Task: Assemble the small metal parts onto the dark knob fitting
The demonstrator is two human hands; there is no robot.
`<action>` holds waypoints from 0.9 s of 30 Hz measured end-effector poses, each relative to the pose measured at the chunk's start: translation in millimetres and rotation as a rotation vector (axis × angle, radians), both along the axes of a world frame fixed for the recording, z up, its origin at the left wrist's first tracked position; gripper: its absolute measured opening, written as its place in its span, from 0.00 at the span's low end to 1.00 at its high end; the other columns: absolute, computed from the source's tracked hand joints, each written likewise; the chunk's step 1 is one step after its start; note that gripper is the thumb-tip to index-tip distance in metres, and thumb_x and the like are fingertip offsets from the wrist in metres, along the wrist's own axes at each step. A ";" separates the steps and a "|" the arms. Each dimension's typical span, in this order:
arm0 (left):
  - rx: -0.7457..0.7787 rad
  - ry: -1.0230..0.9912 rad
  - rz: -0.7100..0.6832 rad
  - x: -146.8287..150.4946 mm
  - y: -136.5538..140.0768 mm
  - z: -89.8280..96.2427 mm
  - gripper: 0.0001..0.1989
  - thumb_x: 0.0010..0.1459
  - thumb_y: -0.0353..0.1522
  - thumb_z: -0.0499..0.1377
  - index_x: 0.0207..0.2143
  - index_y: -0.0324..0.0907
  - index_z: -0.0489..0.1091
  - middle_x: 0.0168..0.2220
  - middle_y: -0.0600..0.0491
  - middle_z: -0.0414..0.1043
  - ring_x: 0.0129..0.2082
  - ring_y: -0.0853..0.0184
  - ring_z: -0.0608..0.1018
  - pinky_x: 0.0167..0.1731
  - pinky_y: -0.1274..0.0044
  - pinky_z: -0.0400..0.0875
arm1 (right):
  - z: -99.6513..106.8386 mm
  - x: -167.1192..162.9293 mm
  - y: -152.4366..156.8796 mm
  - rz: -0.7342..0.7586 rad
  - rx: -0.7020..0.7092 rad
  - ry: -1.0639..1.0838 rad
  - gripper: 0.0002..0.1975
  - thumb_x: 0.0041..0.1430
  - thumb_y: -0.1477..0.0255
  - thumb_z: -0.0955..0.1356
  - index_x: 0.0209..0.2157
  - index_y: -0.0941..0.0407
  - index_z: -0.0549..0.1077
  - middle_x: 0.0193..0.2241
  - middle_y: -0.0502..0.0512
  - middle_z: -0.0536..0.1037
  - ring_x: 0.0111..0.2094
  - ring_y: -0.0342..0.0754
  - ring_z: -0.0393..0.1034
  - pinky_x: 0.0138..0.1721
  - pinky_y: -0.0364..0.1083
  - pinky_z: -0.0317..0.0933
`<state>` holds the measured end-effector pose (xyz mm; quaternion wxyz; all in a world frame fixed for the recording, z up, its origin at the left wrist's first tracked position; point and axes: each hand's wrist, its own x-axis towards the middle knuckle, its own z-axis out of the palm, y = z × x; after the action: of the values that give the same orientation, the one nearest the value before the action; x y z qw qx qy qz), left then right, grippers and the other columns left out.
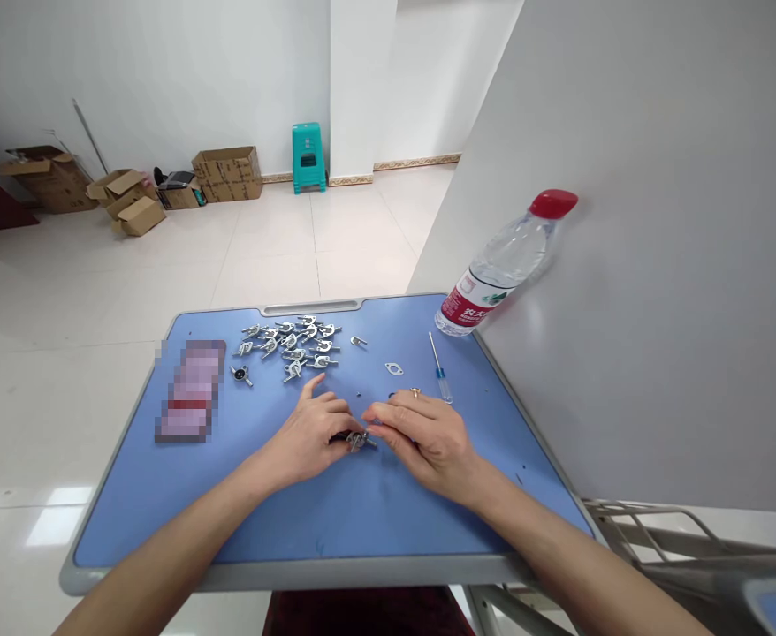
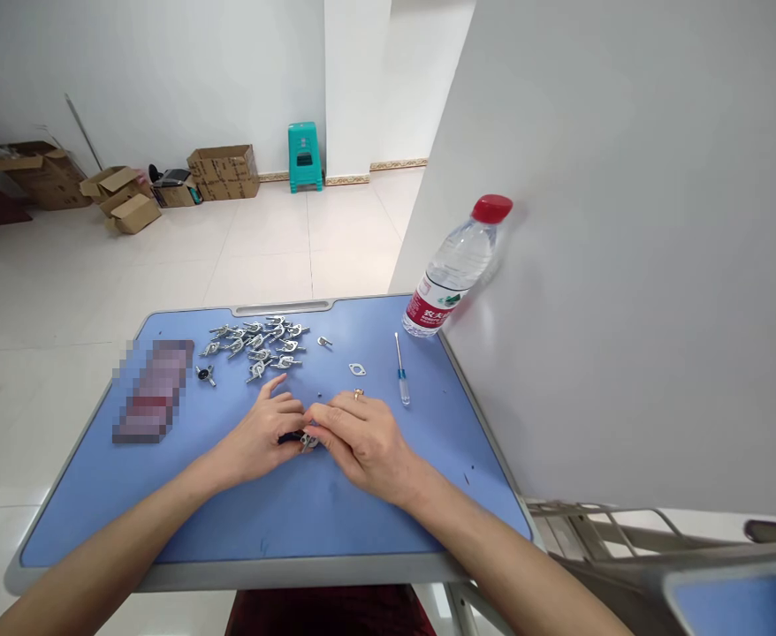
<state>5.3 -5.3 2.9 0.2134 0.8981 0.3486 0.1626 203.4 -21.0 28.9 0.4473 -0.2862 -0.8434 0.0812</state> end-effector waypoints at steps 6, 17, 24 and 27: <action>-0.004 0.031 -0.012 -0.2 -0.6 1.3 0.08 0.57 0.24 0.58 0.37 0.44 0.72 0.31 0.58 0.69 0.35 0.68 0.73 0.63 0.57 0.48 | -5.3 -0.2 0.8 -0.004 -0.019 0.044 0.07 0.67 0.77 0.62 0.38 0.57 0.71 0.24 0.51 0.75 0.23 0.42 0.65 0.26 0.42 0.59; 0.014 0.025 -0.013 0.8 -0.3 -2.3 0.05 0.58 0.27 0.58 0.37 0.43 0.72 0.30 0.57 0.68 0.35 0.68 0.73 0.62 0.58 0.50 | -11.3 -3.4 -1.3 0.059 -0.030 0.145 0.09 0.65 0.78 0.63 0.45 0.55 0.71 0.31 0.54 0.80 0.29 0.44 0.72 0.31 0.43 0.65; 0.013 0.026 -0.015 0.6 -0.5 -2.5 0.03 0.59 0.28 0.60 0.37 0.42 0.72 0.30 0.58 0.68 0.34 0.69 0.72 0.63 0.60 0.49 | -11.9 -4.2 -0.6 0.077 -0.033 0.122 0.07 0.66 0.77 0.63 0.43 0.56 0.71 0.27 0.53 0.78 0.27 0.44 0.69 0.29 0.43 0.63; 0.002 0.028 -0.013 0.9 -0.9 -1.4 0.03 0.59 0.27 0.60 0.36 0.42 0.72 0.30 0.58 0.68 0.34 0.69 0.72 0.63 0.60 0.49 | -11.1 -4.0 -0.7 0.087 -0.034 0.119 0.08 0.66 0.77 0.63 0.43 0.57 0.71 0.28 0.53 0.78 0.27 0.44 0.69 0.30 0.43 0.62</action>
<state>6.2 -6.2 1.5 0.2085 0.9028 0.3456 0.1488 199.4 -21.7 17.8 0.4877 -0.2517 -0.8255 0.1318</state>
